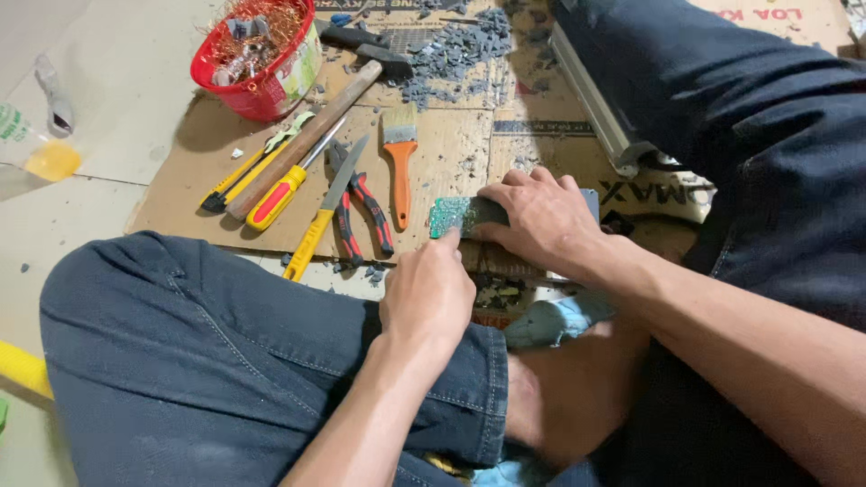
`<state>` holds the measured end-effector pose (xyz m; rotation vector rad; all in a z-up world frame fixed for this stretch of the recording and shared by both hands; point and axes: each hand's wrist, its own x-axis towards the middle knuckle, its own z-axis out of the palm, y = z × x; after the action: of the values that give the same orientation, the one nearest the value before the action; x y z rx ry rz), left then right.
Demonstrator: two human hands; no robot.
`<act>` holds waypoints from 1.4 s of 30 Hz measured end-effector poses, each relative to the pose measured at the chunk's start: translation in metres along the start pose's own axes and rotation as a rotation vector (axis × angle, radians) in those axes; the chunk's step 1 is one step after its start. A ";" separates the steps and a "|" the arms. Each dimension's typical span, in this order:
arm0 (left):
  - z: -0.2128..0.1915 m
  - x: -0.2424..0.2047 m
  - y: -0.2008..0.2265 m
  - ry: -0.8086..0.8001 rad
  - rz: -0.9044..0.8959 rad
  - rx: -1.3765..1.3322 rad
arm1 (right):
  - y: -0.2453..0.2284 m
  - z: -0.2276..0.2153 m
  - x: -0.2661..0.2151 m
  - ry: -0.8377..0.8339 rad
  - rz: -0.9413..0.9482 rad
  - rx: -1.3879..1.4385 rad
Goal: The person scrapes a green circuit board with a small metal tool to remove material, then uses a brush to sweep away the debris. The person continues scraping and brushing the board repeatedly.
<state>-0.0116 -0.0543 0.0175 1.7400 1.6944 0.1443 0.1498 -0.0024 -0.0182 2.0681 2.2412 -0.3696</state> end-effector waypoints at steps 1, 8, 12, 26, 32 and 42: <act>0.001 0.006 -0.004 -0.006 0.003 0.002 | -0.001 0.000 -0.002 -0.002 0.007 0.002; -0.004 0.002 -0.007 -0.069 -0.213 -0.212 | -0.004 -0.003 -0.005 -0.010 -0.001 0.021; -0.005 -0.007 0.000 0.002 -0.144 -0.202 | -0.003 -0.003 -0.003 -0.001 -0.007 0.022; 0.005 0.007 -0.005 -0.009 -0.276 -0.418 | 0.001 -0.007 -0.001 -0.017 -0.063 -0.004; 0.031 0.037 -0.017 0.057 -0.313 -0.632 | 0.001 -0.010 -0.001 -0.050 -0.051 -0.017; 0.022 0.030 -0.007 0.171 0.032 -0.064 | 0.005 -0.011 -0.001 -0.069 -0.031 -0.002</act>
<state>-0.0019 -0.0359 -0.0143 1.7496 1.7636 0.3674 0.1560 -0.0011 -0.0080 1.9895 2.2351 -0.4339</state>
